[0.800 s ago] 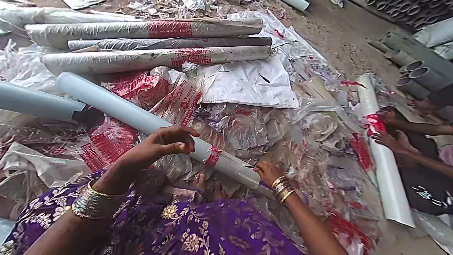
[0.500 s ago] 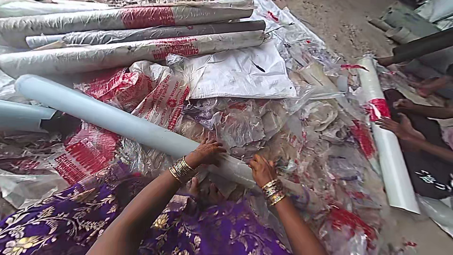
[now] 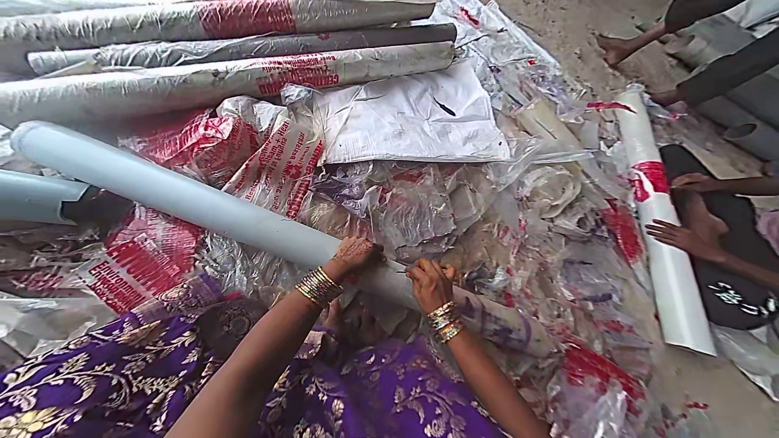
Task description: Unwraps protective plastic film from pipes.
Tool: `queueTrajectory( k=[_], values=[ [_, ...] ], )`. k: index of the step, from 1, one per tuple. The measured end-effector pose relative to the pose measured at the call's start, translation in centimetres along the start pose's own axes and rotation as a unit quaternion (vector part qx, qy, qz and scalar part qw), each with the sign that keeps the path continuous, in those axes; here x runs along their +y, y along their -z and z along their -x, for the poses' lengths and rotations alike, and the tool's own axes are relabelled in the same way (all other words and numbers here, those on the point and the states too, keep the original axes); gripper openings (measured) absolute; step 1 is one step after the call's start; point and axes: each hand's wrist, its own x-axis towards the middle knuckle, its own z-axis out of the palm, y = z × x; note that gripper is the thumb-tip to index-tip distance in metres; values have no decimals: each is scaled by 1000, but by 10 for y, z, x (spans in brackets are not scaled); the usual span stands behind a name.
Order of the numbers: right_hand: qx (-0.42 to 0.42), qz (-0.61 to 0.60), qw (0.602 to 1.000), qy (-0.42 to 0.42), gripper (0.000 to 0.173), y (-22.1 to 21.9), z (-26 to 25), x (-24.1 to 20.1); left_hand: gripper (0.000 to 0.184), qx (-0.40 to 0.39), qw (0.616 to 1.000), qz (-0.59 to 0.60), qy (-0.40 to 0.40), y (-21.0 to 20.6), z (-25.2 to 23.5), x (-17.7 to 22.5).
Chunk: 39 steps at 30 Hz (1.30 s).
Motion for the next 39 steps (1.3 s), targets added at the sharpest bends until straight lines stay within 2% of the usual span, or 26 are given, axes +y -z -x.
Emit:
queueTrajectory(
  k=[3, 5, 10, 16, 22, 24, 28, 31, 35, 39],
  values=[
    [59, 13, 997, 39, 19, -17, -4, -7, 48, 9, 1000, -3, 9, -3, 2, 1],
    [65, 30, 996, 57, 17, -24, -7, -10, 48, 8, 1000, -4, 21, -4, 3, 3],
    [10, 63, 996, 65, 10, -15, -19, -25, 47, 23, 999, 4, 33, -8, 3, 3],
    [-49, 73, 994, 63, 11, -9, -28, -40, 44, 31, 998, 17, 46, -10, 5, 6],
    [-16, 88, 991, 99, 10, -11, -18, -18, 46, 35, 997, 34, 65, -9, 6, 10],
    [-28, 90, 990, 103, 10, -7, -14, -8, 47, 38, 996, 43, 73, -10, 5, 12],
    [-61, 110, 988, 85, 9, 7, -1, 18, 48, 29, 995, 44, 90, -9, 3, 13],
    [-114, 105, 988, 14, 12, 21, 2, 25, 48, 29, 994, 44, 97, -9, 1, 14],
    [-15, 41, 999, 24, 12, 2, -12, 3, 49, 44, 993, 52, 100, -10, 2, 16],
    [-31, 22, 998, 41, 13, -17, -24, -24, 47, 41, 992, 47, 109, -9, 2, 18]
  ],
)
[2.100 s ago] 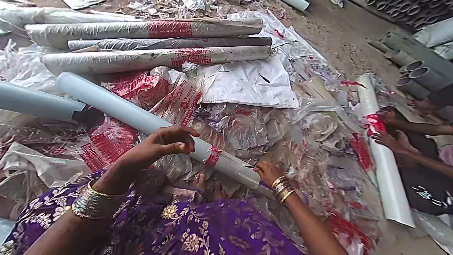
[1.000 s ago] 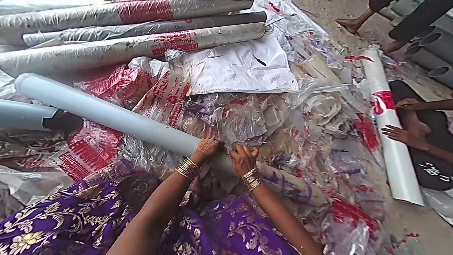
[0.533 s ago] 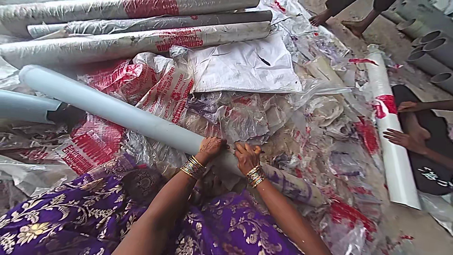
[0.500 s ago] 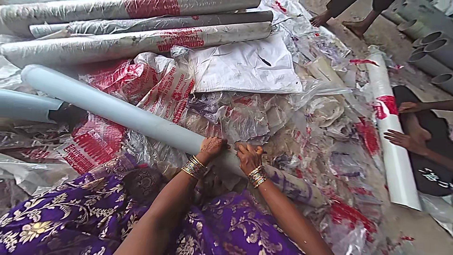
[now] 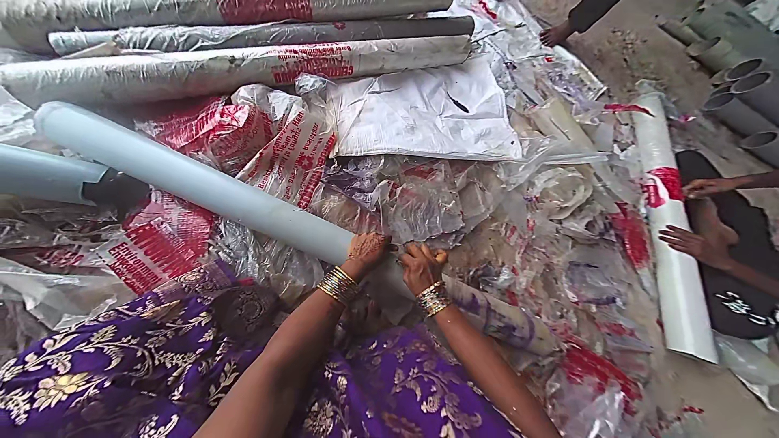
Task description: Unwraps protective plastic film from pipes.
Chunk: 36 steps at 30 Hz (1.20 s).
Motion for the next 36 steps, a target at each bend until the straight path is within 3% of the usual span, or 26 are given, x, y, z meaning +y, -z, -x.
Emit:
queueTrajectory(
  k=[6, 10, 15, 20, 27, 31, 36],
  values=[
    [-63, 53, 996, -14, 12, 18, 22, 31, 49, -1, 1000, 11, 13, 0, 1, 3],
    [-187, 65, 976, -92, 20, 41, 20, 37, 51, 0, 999, 29, 25, 1, -1, 4],
    [-15, -6, 999, -51, 12, 12, 3, 9, 50, 2, 999, 25, 39, -1, -3, 8],
    [-57, 17, 998, -30, 12, 8, -1, 5, 50, 6, 999, 15, 43, 0, -2, 8],
    [-166, 47, 979, -110, 18, 35, 17, 35, 50, 8, 997, 38, 70, 1, -6, 15],
    [-116, -3, 987, -112, 17, 31, 1, 16, 49, 16, 996, 40, 80, 1, -9, 17],
    [-172, 20, 979, -104, 17, 27, -4, 15, 50, 15, 996, 28, 83, -2, -9, 17]
  ],
)
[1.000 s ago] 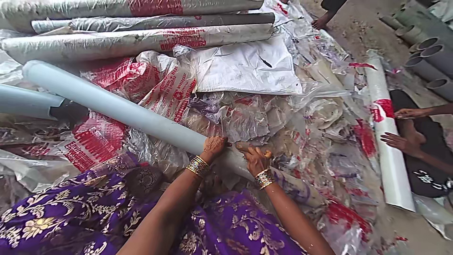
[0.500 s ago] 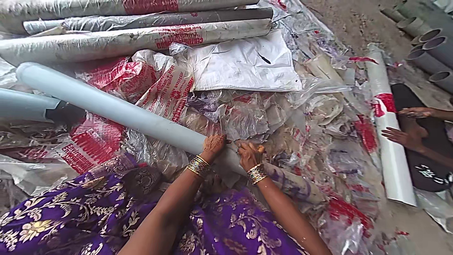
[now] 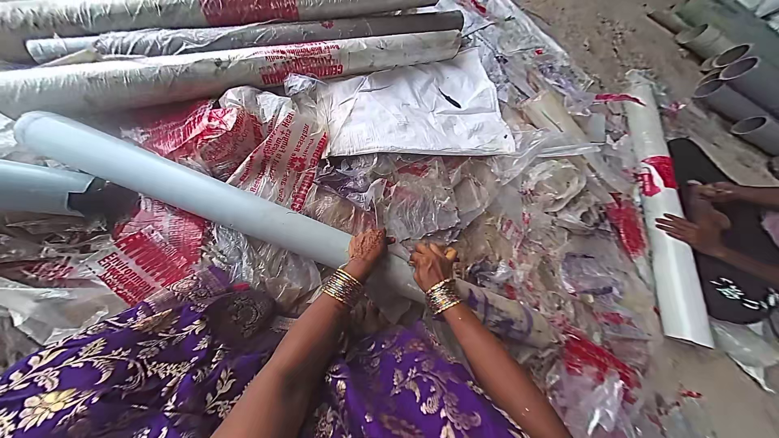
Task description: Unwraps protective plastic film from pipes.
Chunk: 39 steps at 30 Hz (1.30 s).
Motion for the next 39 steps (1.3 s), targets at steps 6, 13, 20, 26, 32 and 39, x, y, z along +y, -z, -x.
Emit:
queueTrajectory(
  k=[6, 13, 20, 26, 32, 39],
  values=[
    [-60, 46, 996, -53, 20, 9, 20, 38, 51, 0, 1000, 20, 8, -1, -3, 0],
    [27, -20, 999, -40, 22, 0, 10, 18, 50, 7, 1000, 15, 25, -1, -8, 4],
    [-36, 18, 998, -53, 20, 5, 24, 44, 50, 14, 1000, 12, 18, -2, -4, 3],
    [-5, 6, 996, -87, 19, 11, 25, 48, 51, 20, 1000, 14, 19, -2, -2, 4],
    [-43, 24, 998, -37, 21, 7, 9, 16, 51, 23, 1000, 6, 17, -5, -1, 3],
    [-129, 79, 986, -69, 23, 19, 21, 42, 52, 16, 1000, 13, 15, -4, -1, 2]
  ],
)
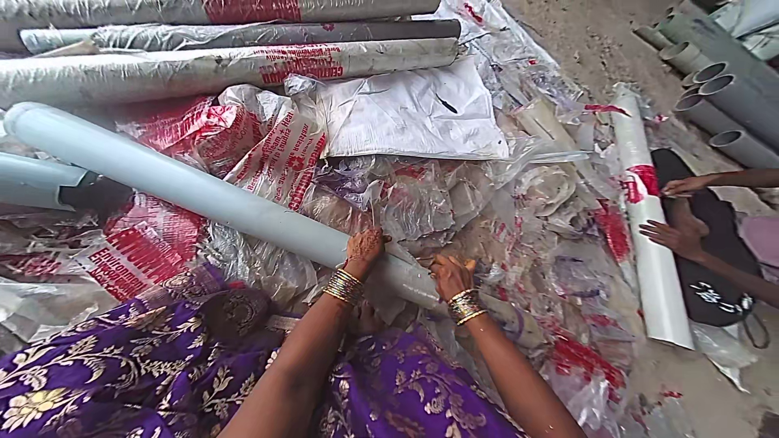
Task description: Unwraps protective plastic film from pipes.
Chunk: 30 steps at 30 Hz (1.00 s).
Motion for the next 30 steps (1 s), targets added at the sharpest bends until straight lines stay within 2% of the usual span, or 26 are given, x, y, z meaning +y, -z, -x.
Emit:
queueTrajectory(
  k=[2, 5, 8, 16, 18, 21, 22, 25, 30],
  values=[
    [22, -7, 1000, -5, 21, 3, 1, -1, 52, 1, 1000, -2, 0, 1, 1, 0],
    [107, -54, 992, 31, 18, 0, -2, -15, 52, 7, 1000, 1, -2, -2, -1, 0],
    [68, -46, 996, 33, 21, -1, -9, -26, 51, 5, 1000, -7, 2, -4, -2, 1],
    [-27, 9, 1000, -6, 23, 4, 0, 9, 53, -7, 999, 5, 31, 5, -4, 8],
    [-14, 4, 1000, -18, 23, 8, 1, 11, 51, -8, 999, 3, 38, 5, -7, 11],
    [88, -51, 995, 16, 20, 4, -9, -3, 51, -1, 999, 1, 34, 3, -9, 11],
    [92, -60, 994, 25, 20, 1, -12, -11, 51, -1, 999, 0, 32, 1, -8, 10],
    [52, -47, 997, 34, 21, 2, -20, -19, 51, 4, 1000, -2, 27, 0, -8, 8],
    [-25, -6, 1000, -2, 23, 5, -4, 8, 51, 3, 1000, 6, 30, 1, -5, 8]
  ],
)
